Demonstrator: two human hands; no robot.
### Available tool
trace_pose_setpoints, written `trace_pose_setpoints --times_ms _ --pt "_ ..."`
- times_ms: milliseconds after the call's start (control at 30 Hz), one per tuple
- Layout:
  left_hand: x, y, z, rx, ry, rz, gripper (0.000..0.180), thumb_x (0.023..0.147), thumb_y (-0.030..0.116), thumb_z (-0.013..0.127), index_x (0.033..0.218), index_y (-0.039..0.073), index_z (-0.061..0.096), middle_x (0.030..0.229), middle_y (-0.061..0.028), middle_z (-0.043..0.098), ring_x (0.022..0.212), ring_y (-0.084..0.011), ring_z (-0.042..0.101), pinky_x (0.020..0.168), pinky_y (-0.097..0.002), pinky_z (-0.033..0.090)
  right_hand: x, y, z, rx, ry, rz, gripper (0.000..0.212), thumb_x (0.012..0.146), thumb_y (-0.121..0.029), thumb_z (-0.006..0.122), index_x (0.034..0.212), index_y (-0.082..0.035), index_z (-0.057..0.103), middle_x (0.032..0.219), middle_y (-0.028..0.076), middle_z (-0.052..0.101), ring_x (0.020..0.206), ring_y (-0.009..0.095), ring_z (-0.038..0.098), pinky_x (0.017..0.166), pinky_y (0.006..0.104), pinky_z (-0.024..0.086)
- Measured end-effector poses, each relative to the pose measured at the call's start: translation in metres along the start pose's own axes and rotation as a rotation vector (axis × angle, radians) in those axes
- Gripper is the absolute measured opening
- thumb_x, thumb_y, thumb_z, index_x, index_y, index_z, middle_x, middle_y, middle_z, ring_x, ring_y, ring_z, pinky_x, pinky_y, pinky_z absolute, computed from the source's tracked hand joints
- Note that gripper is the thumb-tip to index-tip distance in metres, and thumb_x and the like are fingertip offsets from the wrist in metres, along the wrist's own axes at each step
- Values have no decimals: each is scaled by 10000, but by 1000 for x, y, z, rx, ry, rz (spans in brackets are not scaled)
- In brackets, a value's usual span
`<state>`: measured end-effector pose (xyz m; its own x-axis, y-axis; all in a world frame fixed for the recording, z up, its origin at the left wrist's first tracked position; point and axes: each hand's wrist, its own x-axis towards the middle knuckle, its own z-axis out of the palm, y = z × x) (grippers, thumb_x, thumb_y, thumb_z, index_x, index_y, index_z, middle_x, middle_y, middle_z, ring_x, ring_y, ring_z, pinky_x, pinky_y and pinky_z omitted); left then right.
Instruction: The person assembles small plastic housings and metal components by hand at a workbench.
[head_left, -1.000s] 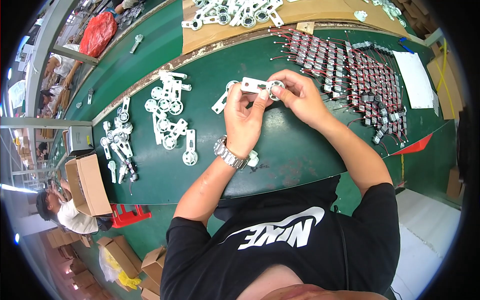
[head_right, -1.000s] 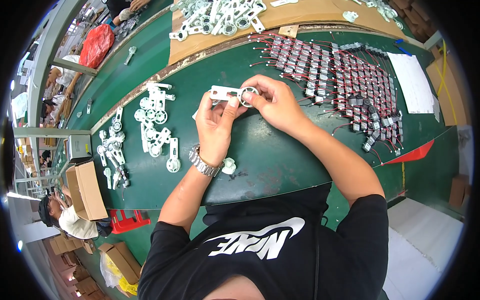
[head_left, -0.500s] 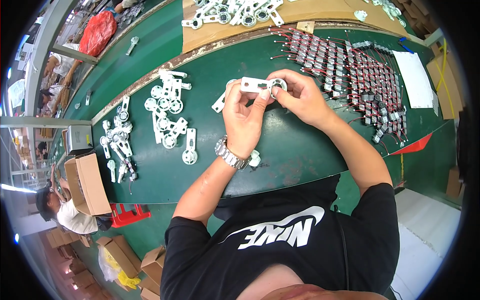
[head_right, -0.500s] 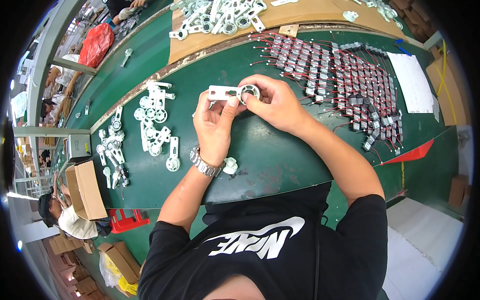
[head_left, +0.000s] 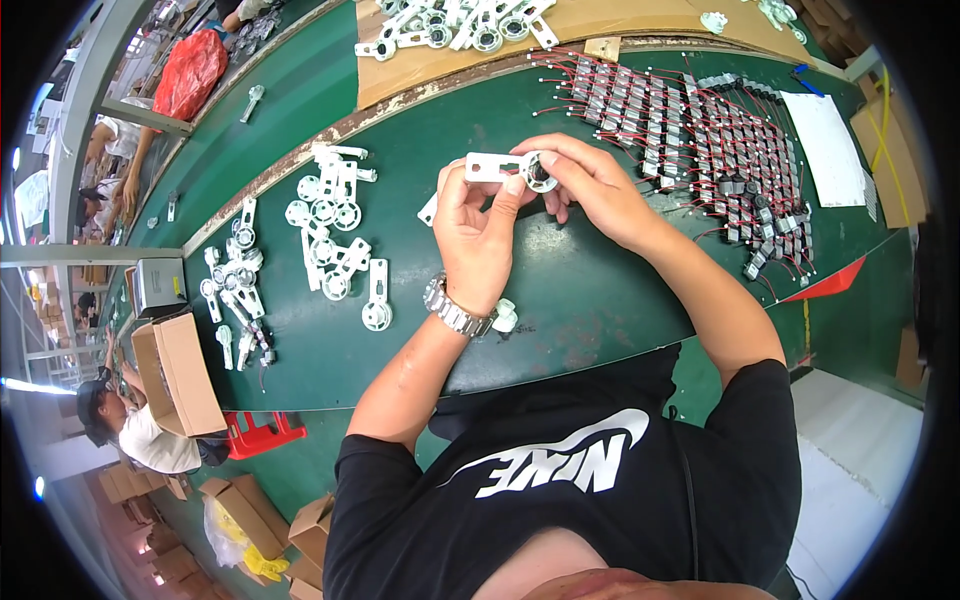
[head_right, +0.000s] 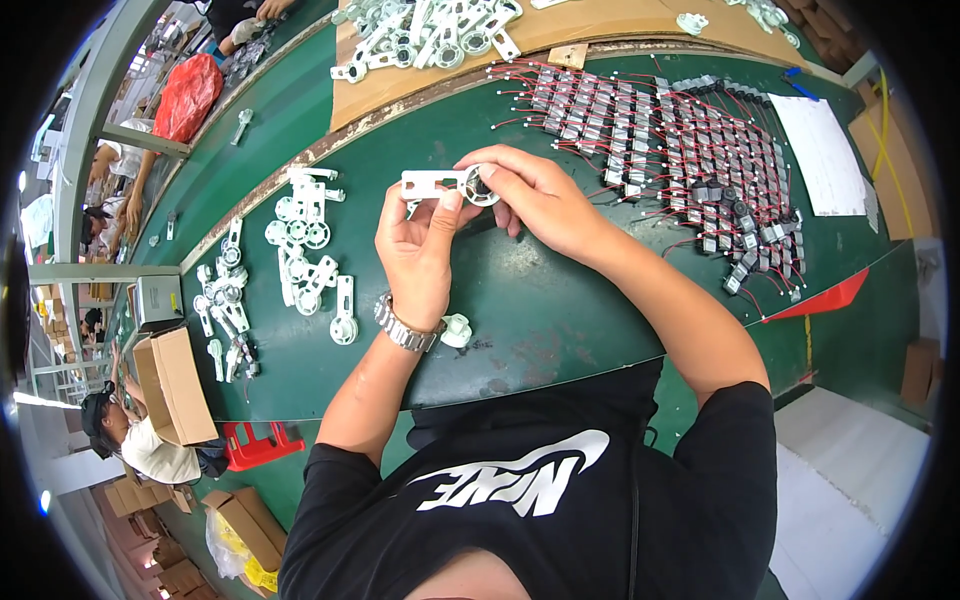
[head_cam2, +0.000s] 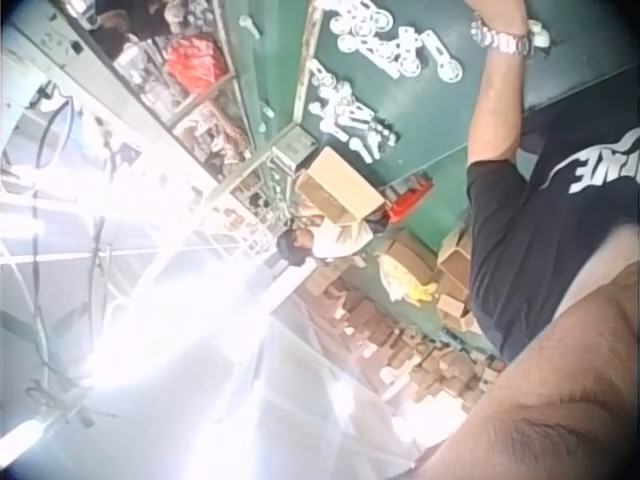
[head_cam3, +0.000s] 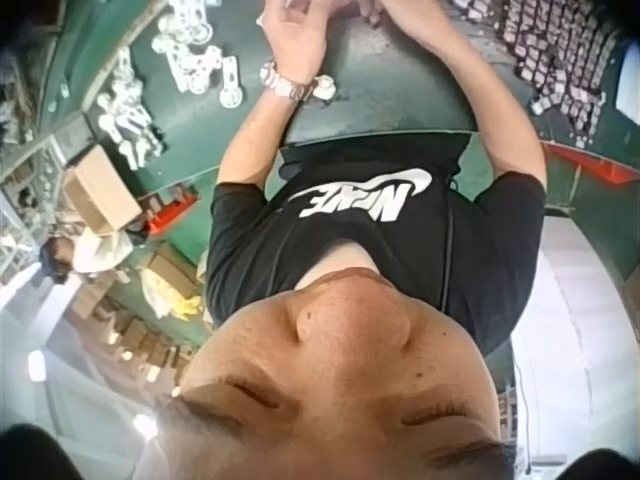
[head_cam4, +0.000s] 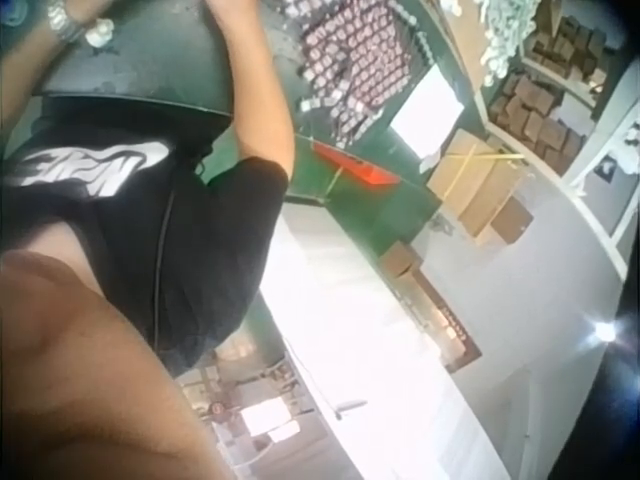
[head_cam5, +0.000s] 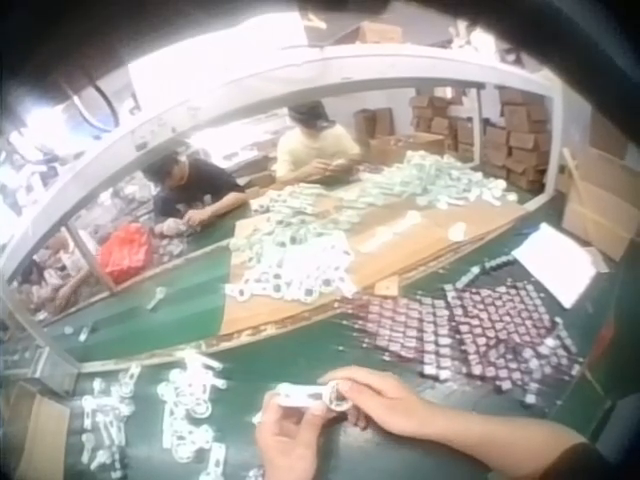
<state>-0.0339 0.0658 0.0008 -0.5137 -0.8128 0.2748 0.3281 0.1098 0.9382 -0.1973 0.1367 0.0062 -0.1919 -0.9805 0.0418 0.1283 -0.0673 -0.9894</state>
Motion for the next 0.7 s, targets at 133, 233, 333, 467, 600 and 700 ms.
trace_pose_setpoints --times_ms 133,233,333,467,600,700 --pt "-1 -2 0 -21 -9 -12 178 1013 20 659 1167 18 568 1135 -85 664 1049 -163 666 896 -359 634 0 1 -1 -9 3 11 265 1077 -217 565 1249 -44 667 891 -5 658 706 45 583 592 227 495" --pt "-1 -4 -2 17 -17 10 187 1012 17 658 1175 19 565 1135 -88 662 1062 -168 661 898 -360 633 0 1 2 -52 1 -26 260 1061 -225 599 1231 -40 665 912 -10 660 727 45 586 596 227 497" --pt "-1 -5 -3 10 -11 23 181 1008 12 662 1166 11 574 1149 -71 632 1057 -166 657 898 -357 632 -1 1 3 -3 -22 -58 257 1049 -218 619 1229 -39 662 935 -7 661 742 49 588 607 228 502" --pt "-1 -5 -3 62 -7 94 193 977 -15 690 1145 -10 595 1208 -60 527 1069 -160 630 914 -330 619 -2 -7 3 208 -43 50 234 1045 -196 616 1216 -44 659 972 11 664 760 64 600 633 236 521" --pt "-4 1 1 51 -23 84 223 949 -32 719 1141 -16 607 1261 -67 458 1124 -154 582 944 -307 597 -1 1 -1 241 -56 16 223 1042 -177 609 1208 -38 661 1005 28 672 766 74 611 653 250 540" --pt "-5 2 1 73 -25 76 222 945 -37 719 1138 -15 613 1267 -68 446 1141 -154 568 949 -308 596 -1 1 -2 143 -54 -35 210 1045 -160 598 1196 -31 663 1019 32 679 765 73 612 648 249 542"
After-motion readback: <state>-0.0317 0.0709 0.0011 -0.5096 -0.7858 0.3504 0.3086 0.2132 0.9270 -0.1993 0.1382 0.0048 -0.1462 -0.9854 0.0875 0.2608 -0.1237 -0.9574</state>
